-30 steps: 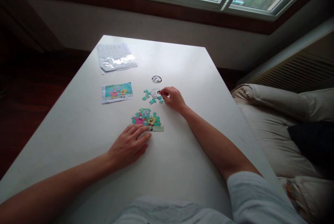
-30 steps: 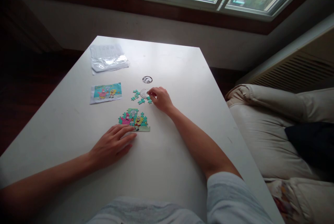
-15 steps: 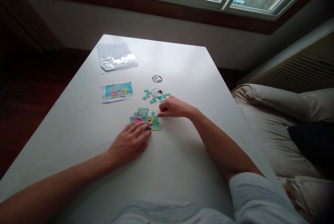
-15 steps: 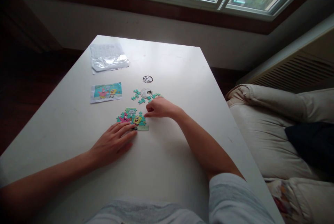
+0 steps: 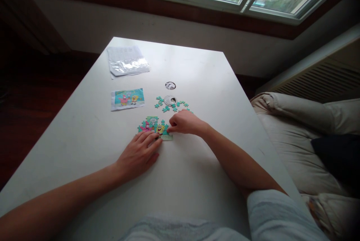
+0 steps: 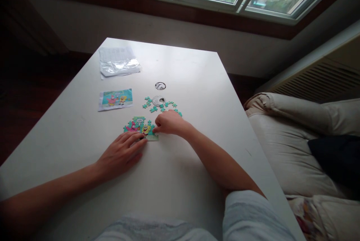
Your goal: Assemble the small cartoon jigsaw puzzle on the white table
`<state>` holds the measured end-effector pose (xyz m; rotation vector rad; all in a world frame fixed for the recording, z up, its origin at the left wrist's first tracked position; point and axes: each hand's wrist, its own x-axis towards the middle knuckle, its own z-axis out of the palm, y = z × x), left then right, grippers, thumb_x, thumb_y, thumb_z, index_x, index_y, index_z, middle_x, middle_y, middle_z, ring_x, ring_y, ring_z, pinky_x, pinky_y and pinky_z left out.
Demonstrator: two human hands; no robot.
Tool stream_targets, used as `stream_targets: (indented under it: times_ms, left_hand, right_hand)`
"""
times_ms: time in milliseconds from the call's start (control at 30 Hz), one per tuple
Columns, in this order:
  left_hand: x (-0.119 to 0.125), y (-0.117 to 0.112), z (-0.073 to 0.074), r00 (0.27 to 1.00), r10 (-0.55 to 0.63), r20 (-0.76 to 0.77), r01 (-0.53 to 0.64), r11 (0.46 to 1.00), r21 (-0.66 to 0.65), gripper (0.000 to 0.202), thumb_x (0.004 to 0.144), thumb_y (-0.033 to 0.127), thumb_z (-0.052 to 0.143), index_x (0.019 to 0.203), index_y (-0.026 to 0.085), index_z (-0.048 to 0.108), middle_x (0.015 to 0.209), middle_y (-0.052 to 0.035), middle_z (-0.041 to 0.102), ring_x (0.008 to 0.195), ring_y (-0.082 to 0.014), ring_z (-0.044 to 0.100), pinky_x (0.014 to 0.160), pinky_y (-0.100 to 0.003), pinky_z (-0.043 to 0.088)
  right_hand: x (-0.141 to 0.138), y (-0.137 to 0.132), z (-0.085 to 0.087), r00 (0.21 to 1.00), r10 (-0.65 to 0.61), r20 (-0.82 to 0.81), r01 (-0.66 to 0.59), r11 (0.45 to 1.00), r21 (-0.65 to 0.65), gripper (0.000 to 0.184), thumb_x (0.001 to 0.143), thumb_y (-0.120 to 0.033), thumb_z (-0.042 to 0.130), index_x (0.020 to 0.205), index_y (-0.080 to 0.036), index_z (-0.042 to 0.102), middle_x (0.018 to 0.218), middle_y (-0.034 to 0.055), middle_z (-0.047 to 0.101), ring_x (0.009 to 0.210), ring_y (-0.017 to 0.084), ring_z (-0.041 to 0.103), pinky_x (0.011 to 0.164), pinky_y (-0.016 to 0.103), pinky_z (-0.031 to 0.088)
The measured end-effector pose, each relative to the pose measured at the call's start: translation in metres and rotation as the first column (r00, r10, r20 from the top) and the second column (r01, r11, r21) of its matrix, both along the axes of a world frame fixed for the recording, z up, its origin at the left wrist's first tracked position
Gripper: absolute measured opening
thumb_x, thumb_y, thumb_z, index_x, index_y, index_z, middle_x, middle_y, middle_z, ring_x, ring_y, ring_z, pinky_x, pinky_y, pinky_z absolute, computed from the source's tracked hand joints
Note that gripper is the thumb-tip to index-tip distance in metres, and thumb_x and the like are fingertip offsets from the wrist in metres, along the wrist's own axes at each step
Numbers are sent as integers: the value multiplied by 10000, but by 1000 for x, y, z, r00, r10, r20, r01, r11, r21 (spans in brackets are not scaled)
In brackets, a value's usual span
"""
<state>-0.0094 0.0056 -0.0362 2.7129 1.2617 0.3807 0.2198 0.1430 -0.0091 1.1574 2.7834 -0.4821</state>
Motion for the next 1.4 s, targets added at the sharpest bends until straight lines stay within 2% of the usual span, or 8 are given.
stream_targets:
  times_ms: [133,267,367,533,700,933,1133,1400]
  left_hand:
    - [0,0,-2,1000,12,-6,-12,1000,-8,406,968,257,543,1363,168,573,1399,-137,572,1297,-319,504,1130,-520,424]
    - [-1,2,-4,1000,-11,-19,10,1000,-16,448,994,273,522,1428,161,531,1503,-123,518,1405,-317,434,1203,-531,348]
    - [-2,4,-5,999,-40,-30,40,999,-21,488,1016,312,507,1480,165,483,1572,-98,459,1457,-316,381,1233,-550,301]
    - [-3,7,-3,997,-53,-58,51,998,-42,520,1019,376,519,1497,178,473,1590,-84,441,1463,-352,362,1226,-605,272]
    - [-3,12,-3,997,-53,-60,51,998,-38,542,1007,391,539,1505,191,464,1585,-98,446,1459,-345,375,1226,-598,261]
    - [-1,25,2,995,-34,-99,34,999,-4,532,988,380,572,1483,204,489,1548,-105,487,1439,-333,403,1204,-539,296]
    - [16,41,7,989,-18,-147,23,999,29,450,1009,355,532,1425,184,536,1511,-116,520,1378,-329,453,1160,-520,337]
    - [21,40,0,997,-6,-79,9,999,34,461,997,329,540,1431,176,528,1484,-143,528,1404,-329,435,1207,-550,286]
  right_hand:
    - [-7,-5,-7,999,8,-39,-7,1000,21,378,841,-458,719,572,-209,624,540,9,591,540,129,452,650,314,266]
    - [-11,-3,-9,991,20,-135,-18,1000,10,369,846,-438,718,592,-194,606,551,-7,574,549,112,423,672,305,277]
    - [-3,9,-3,959,-63,-278,45,997,-69,327,871,-404,678,639,-185,604,580,-24,557,555,99,409,619,277,266]
    - [33,43,10,749,-398,-529,404,908,-110,353,894,-470,605,690,-183,597,571,-33,478,571,107,402,585,267,281]
    - [58,66,2,604,-487,-631,493,850,-185,344,883,-495,607,743,-183,634,624,-3,546,595,123,423,589,280,312]
    - [72,63,-25,617,-509,-600,506,841,-193,346,872,-501,603,732,-187,637,624,-5,561,602,129,449,600,273,339]
    - [75,52,-47,539,-535,-651,583,794,-170,358,876,-509,585,733,-184,628,607,-27,495,590,122,414,593,266,327]
    - [67,52,-56,528,-506,-682,596,793,-127,358,891,-500,560,732,-185,618,603,-34,464,591,119,399,609,264,331]
